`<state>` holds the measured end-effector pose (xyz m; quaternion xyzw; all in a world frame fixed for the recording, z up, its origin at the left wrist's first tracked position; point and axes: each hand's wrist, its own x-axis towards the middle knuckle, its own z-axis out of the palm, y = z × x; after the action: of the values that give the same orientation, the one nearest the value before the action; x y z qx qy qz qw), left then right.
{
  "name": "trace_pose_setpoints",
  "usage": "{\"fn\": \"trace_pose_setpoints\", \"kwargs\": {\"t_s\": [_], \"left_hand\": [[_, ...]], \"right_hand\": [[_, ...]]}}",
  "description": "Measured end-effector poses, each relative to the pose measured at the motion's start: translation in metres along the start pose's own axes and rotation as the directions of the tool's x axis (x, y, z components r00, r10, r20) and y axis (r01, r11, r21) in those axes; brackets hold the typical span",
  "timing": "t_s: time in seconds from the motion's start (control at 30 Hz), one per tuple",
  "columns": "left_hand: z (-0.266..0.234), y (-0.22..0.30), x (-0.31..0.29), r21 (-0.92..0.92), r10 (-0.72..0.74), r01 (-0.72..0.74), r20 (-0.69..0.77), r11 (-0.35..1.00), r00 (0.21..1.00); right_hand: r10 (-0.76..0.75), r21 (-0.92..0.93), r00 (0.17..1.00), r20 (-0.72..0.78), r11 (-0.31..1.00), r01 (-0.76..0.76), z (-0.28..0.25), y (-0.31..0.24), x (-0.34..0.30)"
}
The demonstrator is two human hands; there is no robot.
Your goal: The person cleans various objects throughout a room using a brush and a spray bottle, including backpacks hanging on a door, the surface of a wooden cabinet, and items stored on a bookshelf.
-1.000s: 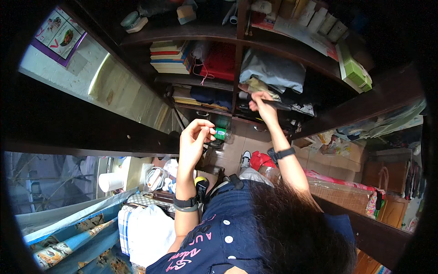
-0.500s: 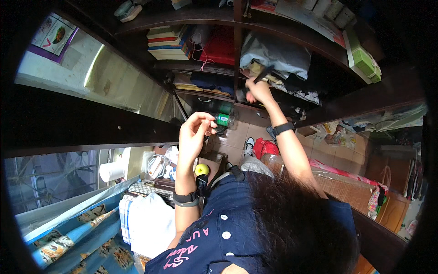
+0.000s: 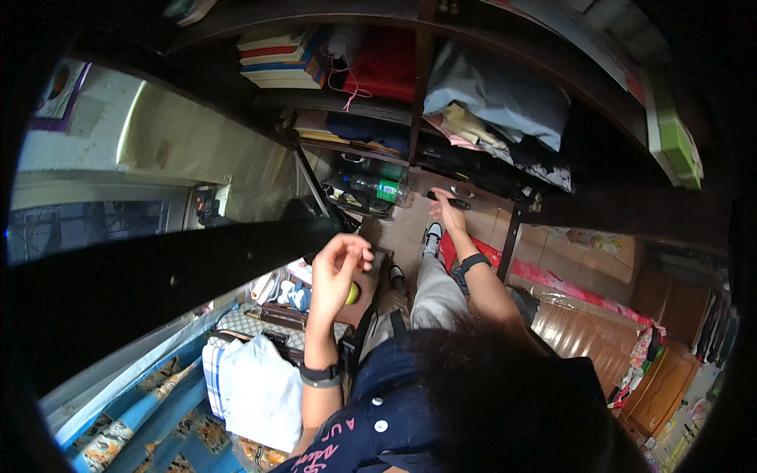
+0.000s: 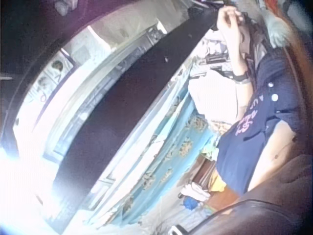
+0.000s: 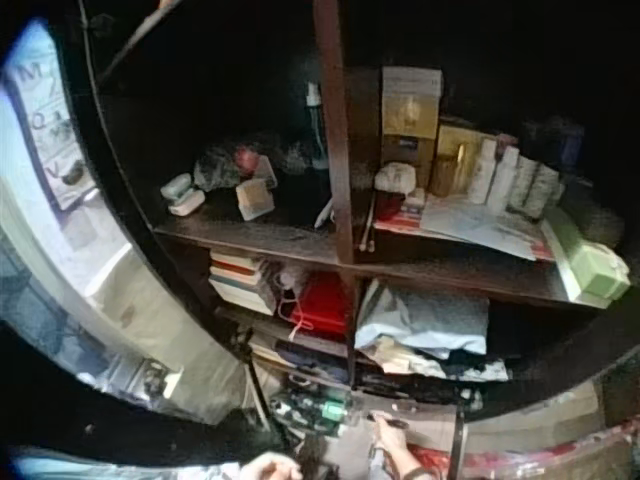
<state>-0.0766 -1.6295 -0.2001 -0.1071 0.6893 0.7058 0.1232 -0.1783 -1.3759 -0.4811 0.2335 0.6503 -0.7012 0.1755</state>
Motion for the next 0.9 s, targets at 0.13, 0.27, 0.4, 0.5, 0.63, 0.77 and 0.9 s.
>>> {"fn": "trace_pose_setpoints", "kwargs": {"t_s": [0.13,0.27,0.4,0.5,0.63,0.77,0.9], "left_hand": [[0.007,-0.024,-0.004,0.015,-0.090,0.091,-0.030,0.996,0.995],[0.009,-0.036,-0.014,0.060,-0.169,0.172,-0.058,0.983,0.984],[-0.007,-0.060,-0.023,0.040,-0.155,0.159,-0.103,0.986,0.983],[-0.010,-0.059,-0.028,0.073,-0.194,0.202,-0.104,0.977,0.976],[-0.008,-0.055,-0.027,0.057,-0.186,0.191,-0.084,0.980,0.979],[-0.012,-0.061,-0.035,0.068,-0.187,0.193,-0.093,0.979,0.978],[-0.018,-0.066,-0.043,0.063,-0.232,0.240,-0.105,0.969,0.967]], "right_hand": [[-0.080,0.345,0.987,-0.138,0.931,0.124,0.021,0.010,0.074],[0.088,0.559,0.894,-0.440,0.806,0.196,0.035,0.021,0.129],[0.027,0.049,0.996,-0.087,0.999,-0.023,0.018,0.019,0.120],[0.097,-0.124,0.995,-0.039,0.987,-0.101,0.000,-0.010,0.093],[0.090,0.522,0.983,-0.159,0.853,0.006,0.001,0.003,0.117],[0.030,0.212,0.997,-0.077,0.977,-0.013,0.019,0.007,0.119],[0.077,-0.249,0.997,0.002,0.966,-0.074,0.003,-0.021,0.105]]}}
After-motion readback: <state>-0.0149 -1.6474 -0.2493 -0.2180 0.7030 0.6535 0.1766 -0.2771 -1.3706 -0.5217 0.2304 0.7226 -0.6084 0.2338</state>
